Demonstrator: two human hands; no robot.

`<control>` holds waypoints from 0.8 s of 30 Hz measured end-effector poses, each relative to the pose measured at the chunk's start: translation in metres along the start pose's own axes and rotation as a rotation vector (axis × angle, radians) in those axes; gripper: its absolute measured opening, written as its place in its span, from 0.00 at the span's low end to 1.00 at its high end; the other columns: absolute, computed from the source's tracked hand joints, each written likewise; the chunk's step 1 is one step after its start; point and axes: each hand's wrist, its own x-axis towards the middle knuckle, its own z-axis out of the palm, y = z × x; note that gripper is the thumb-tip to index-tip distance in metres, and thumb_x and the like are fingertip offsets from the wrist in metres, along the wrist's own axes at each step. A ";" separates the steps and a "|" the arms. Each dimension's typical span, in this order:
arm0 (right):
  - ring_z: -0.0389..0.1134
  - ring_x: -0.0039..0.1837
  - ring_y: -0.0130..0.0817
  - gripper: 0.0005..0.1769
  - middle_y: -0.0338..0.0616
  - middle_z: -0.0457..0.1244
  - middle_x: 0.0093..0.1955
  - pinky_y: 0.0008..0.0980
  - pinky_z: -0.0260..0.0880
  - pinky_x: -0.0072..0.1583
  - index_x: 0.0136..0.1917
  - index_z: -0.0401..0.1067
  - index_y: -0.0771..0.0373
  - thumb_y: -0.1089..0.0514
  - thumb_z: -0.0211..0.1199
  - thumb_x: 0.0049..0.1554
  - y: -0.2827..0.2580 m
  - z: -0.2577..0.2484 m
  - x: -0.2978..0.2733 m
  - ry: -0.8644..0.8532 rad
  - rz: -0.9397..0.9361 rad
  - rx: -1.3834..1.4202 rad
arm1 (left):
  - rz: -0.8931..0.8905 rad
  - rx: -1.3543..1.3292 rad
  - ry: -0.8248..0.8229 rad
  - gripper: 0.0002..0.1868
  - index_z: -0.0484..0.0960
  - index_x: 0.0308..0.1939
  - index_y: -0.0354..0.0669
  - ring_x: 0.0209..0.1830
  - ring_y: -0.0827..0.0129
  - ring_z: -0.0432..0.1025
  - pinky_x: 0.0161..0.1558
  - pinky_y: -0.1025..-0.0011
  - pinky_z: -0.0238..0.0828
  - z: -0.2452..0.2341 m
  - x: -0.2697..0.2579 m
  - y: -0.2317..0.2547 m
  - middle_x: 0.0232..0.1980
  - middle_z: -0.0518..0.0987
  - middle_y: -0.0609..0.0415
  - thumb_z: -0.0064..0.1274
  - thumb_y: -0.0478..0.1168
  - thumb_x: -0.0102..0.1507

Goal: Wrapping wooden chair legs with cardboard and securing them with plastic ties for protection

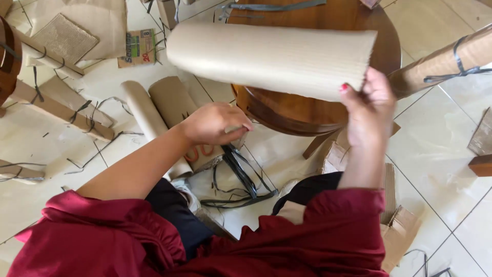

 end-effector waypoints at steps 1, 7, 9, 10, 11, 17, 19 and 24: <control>0.68 0.55 0.26 0.30 0.48 0.67 0.61 0.19 0.70 0.59 0.71 0.65 0.70 0.77 0.61 0.56 -0.006 -0.003 -0.003 0.000 0.003 -0.001 | -0.002 -0.003 0.000 0.09 0.85 0.43 0.49 0.37 0.63 0.78 0.43 0.66 0.76 -0.002 0.005 0.007 0.43 0.85 0.57 0.62 0.36 0.59; 0.65 0.53 0.22 0.19 0.45 0.67 0.58 0.16 0.68 0.60 0.67 0.68 0.73 0.76 0.58 0.63 -0.024 -0.019 -0.018 -0.102 0.040 -0.090 | 0.505 0.024 0.258 0.12 0.80 0.55 0.42 0.58 0.65 0.80 0.63 0.66 0.76 -0.027 0.035 0.050 0.55 0.85 0.54 0.57 0.34 0.67; 0.58 0.42 0.29 0.12 0.50 0.66 0.50 0.24 0.56 0.45 0.57 0.74 0.75 0.79 0.65 0.60 -0.044 -0.009 -0.022 -0.291 -0.162 -0.545 | 0.366 0.034 0.324 0.13 0.77 0.56 0.42 0.57 0.63 0.78 0.61 0.62 0.76 -0.040 0.042 0.050 0.55 0.82 0.53 0.54 0.35 0.66; 0.58 0.42 0.29 0.12 0.50 0.66 0.50 0.24 0.56 0.45 0.57 0.74 0.75 0.79 0.65 0.60 -0.047 -0.005 -0.025 -0.299 -0.158 -0.545 | 0.358 0.034 0.326 0.13 0.77 0.56 0.42 0.57 0.63 0.78 0.61 0.62 0.76 -0.039 0.043 0.047 0.55 0.82 0.53 0.54 0.35 0.66; 0.58 0.42 0.30 0.13 0.51 0.67 0.52 0.25 0.57 0.45 0.55 0.74 0.76 0.80 0.66 0.57 -0.049 -0.002 -0.028 -0.333 -0.162 -0.586 | 0.321 -0.005 0.315 0.16 0.78 0.56 0.40 0.59 0.60 0.76 0.62 0.60 0.74 -0.037 0.045 0.043 0.57 0.79 0.51 0.57 0.33 0.64; 0.65 0.46 0.35 0.14 0.46 0.67 0.48 0.29 0.64 0.48 0.49 0.78 0.72 0.80 0.64 0.50 -0.037 -0.010 -0.024 -0.419 -0.096 -0.812 | 0.311 0.064 0.175 0.26 0.73 0.63 0.44 0.71 0.59 0.66 0.73 0.57 0.61 0.022 0.064 0.012 0.67 0.70 0.52 0.60 0.34 0.62; 0.65 0.46 0.35 0.16 0.44 0.67 0.46 0.30 0.63 0.48 0.47 0.79 0.69 0.79 0.65 0.47 -0.018 -0.018 -0.024 -0.430 -0.049 -0.852 | 0.364 0.068 0.128 0.28 0.71 0.64 0.44 0.72 0.59 0.65 0.75 0.57 0.61 0.048 0.066 -0.002 0.69 0.68 0.54 0.61 0.33 0.61; 0.70 0.51 0.53 0.09 0.47 0.69 0.43 0.49 0.69 0.56 0.41 0.81 0.57 0.68 0.75 0.49 -0.001 -0.020 -0.027 -0.384 -0.186 -0.971 | 0.429 0.431 0.283 0.26 0.77 0.64 0.60 0.72 0.67 0.65 0.72 0.60 0.54 0.094 0.057 -0.033 0.69 0.73 0.58 0.38 0.31 0.67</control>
